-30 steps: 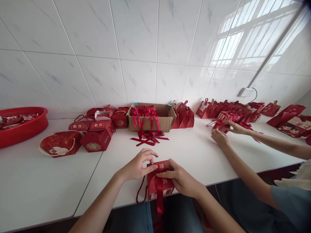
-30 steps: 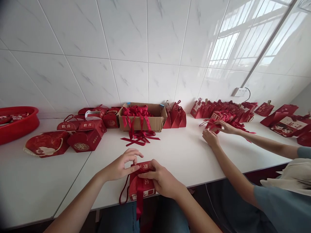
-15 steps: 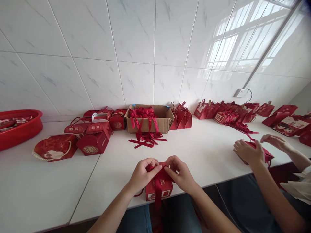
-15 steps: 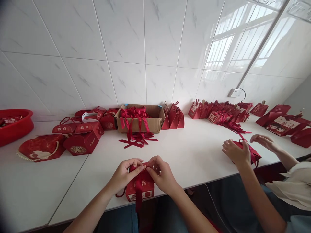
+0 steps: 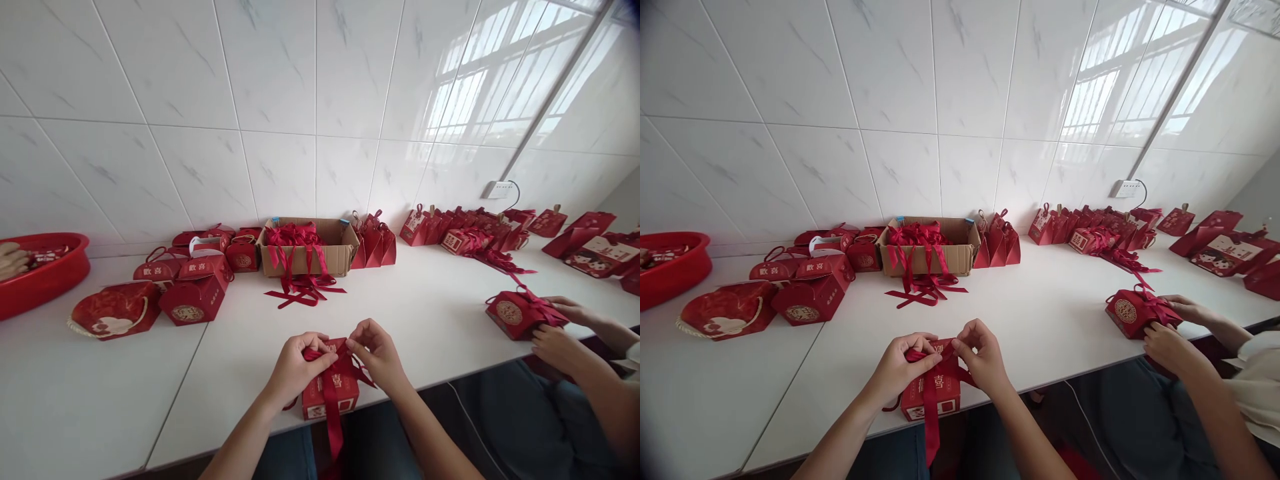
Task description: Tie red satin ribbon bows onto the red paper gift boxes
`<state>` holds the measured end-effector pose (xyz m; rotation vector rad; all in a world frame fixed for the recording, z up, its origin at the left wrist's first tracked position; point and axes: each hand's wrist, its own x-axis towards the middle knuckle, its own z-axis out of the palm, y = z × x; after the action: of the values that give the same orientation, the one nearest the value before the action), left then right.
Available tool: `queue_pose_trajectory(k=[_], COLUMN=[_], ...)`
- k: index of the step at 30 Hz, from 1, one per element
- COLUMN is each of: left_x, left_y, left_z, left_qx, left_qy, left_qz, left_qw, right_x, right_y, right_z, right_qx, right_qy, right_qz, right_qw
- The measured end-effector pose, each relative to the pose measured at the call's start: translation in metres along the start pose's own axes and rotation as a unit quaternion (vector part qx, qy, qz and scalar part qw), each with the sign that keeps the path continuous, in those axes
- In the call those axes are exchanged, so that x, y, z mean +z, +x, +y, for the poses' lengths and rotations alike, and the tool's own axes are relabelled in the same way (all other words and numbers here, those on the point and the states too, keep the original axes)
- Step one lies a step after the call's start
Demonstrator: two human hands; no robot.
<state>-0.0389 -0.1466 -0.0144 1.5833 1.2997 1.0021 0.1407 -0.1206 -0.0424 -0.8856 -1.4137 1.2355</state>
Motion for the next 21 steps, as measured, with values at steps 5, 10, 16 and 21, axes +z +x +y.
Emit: queue_pose_trajectory(k=[5,10,16,21], left_x=[0.001,0.002,0.003,0.000], left_y=[0.000,0.000,-0.001,-0.002], left_z=[-0.003,-0.002,0.001,0.004], left_qx=[0.002,0.003,0.001,-0.018], left_qy=[0.012,0.018,0.014,0.025], left_qz=[-0.006,-0.018,-0.020,-0.026], left_qw=[1.000,1.000,1.000,0.999], right_x=[0.002,0.003,-0.001,-0.003], right_y=[-0.003,-0.005,-0.002,-0.003], right_z=[-0.001,0.002,0.015,0.019], right_qx=[0.009,0.002,-0.004,0.001], right_qy=[0.047,0.045,0.047,0.067], right_qz=[0.014,0.039,0.083,0.084], right_qw=[0.999,0.998,0.995,0.994])
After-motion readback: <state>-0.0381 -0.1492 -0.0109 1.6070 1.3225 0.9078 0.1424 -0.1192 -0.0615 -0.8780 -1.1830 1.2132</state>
